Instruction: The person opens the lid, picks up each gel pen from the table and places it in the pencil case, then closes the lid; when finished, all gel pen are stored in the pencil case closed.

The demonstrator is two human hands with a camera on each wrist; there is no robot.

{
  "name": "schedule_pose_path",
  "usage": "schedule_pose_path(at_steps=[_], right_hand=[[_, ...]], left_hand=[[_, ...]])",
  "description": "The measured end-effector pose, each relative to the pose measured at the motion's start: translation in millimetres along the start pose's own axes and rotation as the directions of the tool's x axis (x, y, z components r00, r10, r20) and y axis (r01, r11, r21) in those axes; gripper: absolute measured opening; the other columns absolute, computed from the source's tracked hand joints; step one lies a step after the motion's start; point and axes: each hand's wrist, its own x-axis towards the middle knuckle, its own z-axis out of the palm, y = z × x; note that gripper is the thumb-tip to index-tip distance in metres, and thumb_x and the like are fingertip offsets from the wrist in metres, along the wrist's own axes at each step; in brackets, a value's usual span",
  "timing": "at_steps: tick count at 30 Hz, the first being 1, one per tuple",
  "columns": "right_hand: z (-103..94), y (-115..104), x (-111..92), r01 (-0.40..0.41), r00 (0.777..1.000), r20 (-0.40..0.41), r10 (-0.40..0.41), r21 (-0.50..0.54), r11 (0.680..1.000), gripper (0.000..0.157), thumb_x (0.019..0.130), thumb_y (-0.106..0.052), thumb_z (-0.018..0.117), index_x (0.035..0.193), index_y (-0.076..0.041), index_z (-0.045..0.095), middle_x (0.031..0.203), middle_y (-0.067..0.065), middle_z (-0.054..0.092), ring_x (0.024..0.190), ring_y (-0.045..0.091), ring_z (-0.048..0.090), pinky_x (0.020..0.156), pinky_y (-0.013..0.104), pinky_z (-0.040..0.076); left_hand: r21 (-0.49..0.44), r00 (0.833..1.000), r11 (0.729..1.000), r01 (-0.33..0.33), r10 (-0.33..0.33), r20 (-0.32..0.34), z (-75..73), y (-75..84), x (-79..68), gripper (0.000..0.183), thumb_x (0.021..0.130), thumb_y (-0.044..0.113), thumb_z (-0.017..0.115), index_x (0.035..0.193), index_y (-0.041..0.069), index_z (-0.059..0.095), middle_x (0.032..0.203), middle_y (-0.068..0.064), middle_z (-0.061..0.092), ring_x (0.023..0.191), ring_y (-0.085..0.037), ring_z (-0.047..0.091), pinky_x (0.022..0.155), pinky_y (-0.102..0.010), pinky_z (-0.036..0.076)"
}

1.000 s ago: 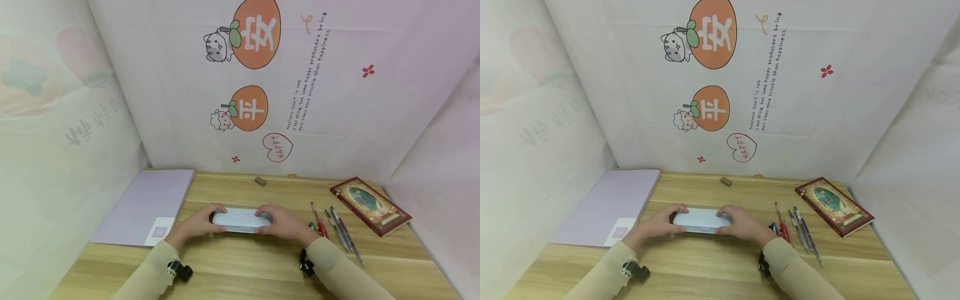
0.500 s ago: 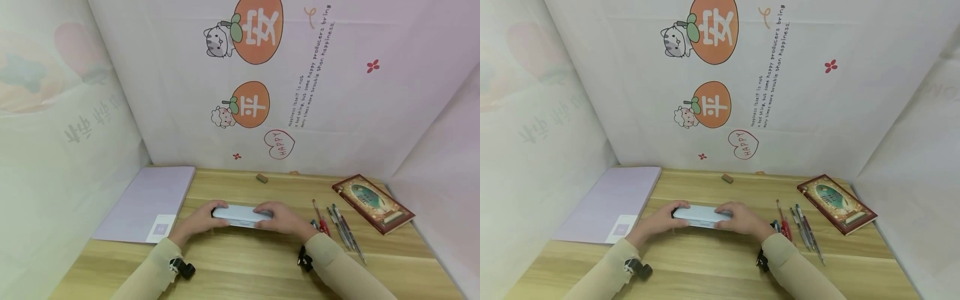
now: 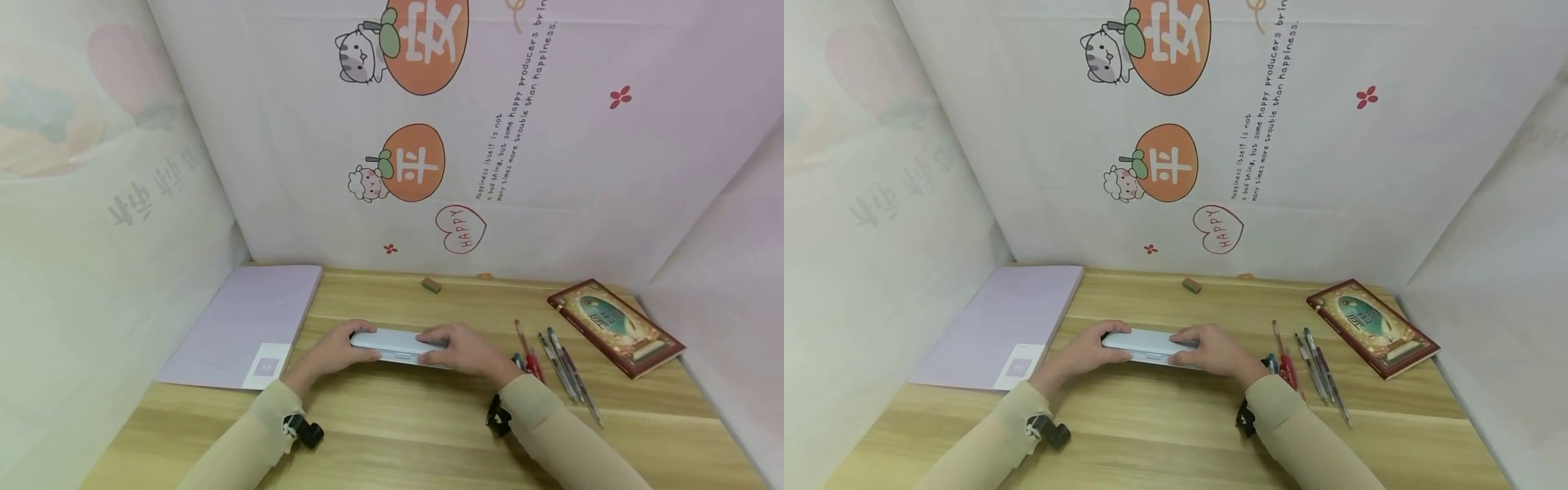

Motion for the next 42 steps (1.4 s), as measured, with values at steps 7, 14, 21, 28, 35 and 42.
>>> schedule_pose_path(at_steps=[7,14,21,28,35,42], right_hand=[[0.1,-7,2,0.001,1.0,0.019,0.0,-0.041,0.999,0.056,0.081,-0.062,0.07,0.127,-0.029,0.068,0.137,0.0,0.057,0.118,0.018,0.055,0.092,0.041,0.046],[-12.0,-11,4,0.03,0.999,0.018,-0.031,0.013,0.999,0.049,0.086,-0.052,0.07,0.126,-0.023,0.069,0.133,-0.001,0.06,0.123,0.022,0.054,0.099,0.046,0.044],[-15.9,-10,5,0.003,0.999,0.034,-0.004,0.017,1.0,0.05,0.086,-0.056,0.068,0.127,-0.027,0.067,0.134,-0.004,0.059,0.123,0.02,0.053,0.099,0.044,0.044],[-24.0,-6,9,-0.059,0.997,-0.048,0.068,0.169,0.984,0.044,0.09,-0.055,0.064,0.118,-0.023,0.072,0.111,-0.005,0.068,0.098,0.015,0.062,0.082,0.039,0.051],[-31.2,5,14,-0.121,0.983,-0.115,0.144,0.185,0.975,0.051,0.092,-0.062,0.056,0.117,-0.019,0.068,0.115,-0.001,0.064,0.104,0.019,0.058,0.085,0.041,0.049],[-43.2,9,15,-0.173,0.96,-0.151,0.237,0.349,0.921,0.047,0.095,-0.055,0.057,0.117,-0.014,0.06,0.115,0.006,0.059,0.105,0.024,0.053,0.087,0.04,0.045]], left_hand=[[0.043,1.0,0.999,0.0,0.0,-0.008,-2.7,-2.4,-2.1,0.065,0.075,0.053,0.081,0.127,0.019,0.062,0.125,-0.003,0.06,0.105,-0.02,0.056,0.092,-0.045,0.045],[0.134,0.998,0.989,-0.062,0.061,0.009,-0.2,-2.0,-2.7,0.099,0.063,0.061,0.085,0.145,0.019,0.046,0.144,-0.008,0.045,0.124,-0.026,0.047,0.102,-0.05,0.037],[0.075,0.996,0.994,-0.085,0.086,-0.006,-0.4,-10.3,-5.2,0.119,0.061,0.061,0.086,0.156,0.022,0.026,0.155,-0.007,0.033,0.139,-0.03,0.033,0.109,-0.053,0.029],[-0.177,0.997,0.982,-0.071,0.074,0.01,-4.0,-20.9,-11.6,0.118,0.069,0.034,0.091,0.158,0.02,0.014,0.153,-0.016,0.03,0.137,-0.032,0.037,0.109,-0.047,0.031],[-0.312,0.991,0.943,-0.119,0.133,0.025,-4.6,-28.0,-14.4,0.108,0.073,0.01,0.088,0.153,0.01,0.014,0.148,-0.02,0.031,0.135,-0.035,0.039,0.11,-0.042,0.03],[-0.194,0.991,0.973,-0.123,0.13,0.024,-5.0,-24.1,-17.6,0.093,0.074,0.023,0.088,0.143,0.004,0.027,0.142,-0.017,0.041,0.133,-0.031,0.044,0.11,-0.043,0.031]])
